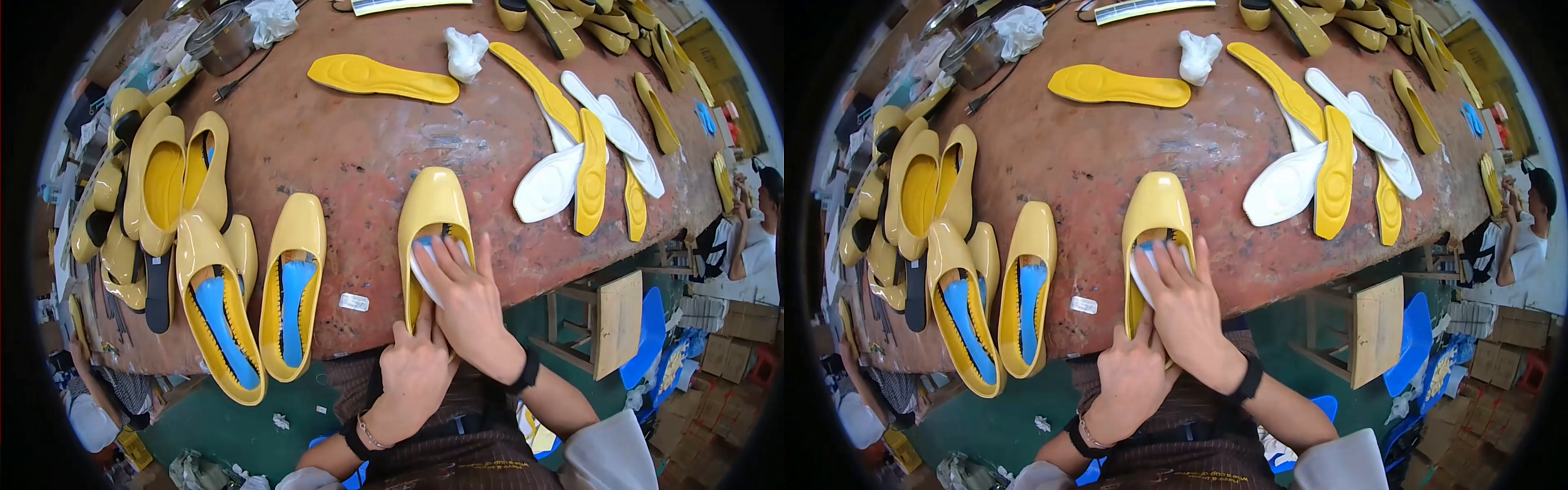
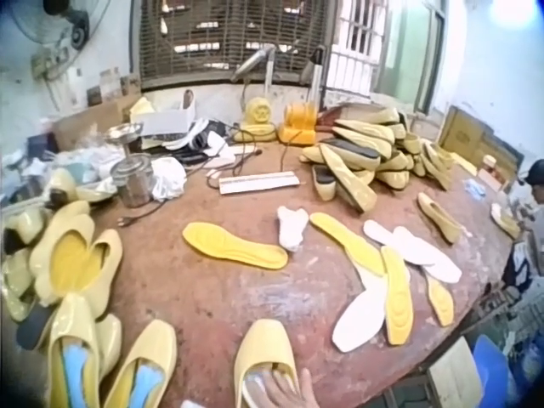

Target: The person is seen cleaning the yellow shoes with a cloth.

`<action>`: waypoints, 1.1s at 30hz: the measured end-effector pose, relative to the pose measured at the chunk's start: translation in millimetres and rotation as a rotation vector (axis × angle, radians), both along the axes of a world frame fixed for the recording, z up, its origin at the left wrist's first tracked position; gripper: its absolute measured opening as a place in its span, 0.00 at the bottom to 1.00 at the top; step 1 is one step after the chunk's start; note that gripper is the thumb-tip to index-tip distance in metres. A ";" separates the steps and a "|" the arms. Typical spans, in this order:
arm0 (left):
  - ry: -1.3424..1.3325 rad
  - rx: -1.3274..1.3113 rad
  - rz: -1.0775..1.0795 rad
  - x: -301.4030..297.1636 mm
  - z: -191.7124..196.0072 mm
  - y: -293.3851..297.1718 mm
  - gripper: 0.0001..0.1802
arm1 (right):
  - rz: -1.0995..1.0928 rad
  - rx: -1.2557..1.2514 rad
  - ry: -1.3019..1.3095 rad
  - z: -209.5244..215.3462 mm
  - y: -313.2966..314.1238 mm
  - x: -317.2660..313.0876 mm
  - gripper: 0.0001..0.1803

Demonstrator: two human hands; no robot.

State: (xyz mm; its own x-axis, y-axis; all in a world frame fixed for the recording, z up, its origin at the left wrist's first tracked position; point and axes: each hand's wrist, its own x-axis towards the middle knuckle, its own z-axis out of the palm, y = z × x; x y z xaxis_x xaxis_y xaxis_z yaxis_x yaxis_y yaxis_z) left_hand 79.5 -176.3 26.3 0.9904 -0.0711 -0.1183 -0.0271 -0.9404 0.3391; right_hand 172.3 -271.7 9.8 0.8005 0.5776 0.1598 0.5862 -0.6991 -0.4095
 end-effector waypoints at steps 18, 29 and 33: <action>0.023 -0.101 0.009 2.4 0.3 7.7 0.35 | -0.033 -0.192 0.183 -8.2 7.8 0.2 0.35; -0.021 -0.126 0.006 1.0 -2.6 7.5 0.32 | -0.034 -0.265 0.190 -2.6 12.1 17.3 0.36; -0.042 -0.172 0.023 -2.1 -5.7 6.0 0.32 | -0.033 -0.295 -0.128 -11.2 4.0 -11.4 0.35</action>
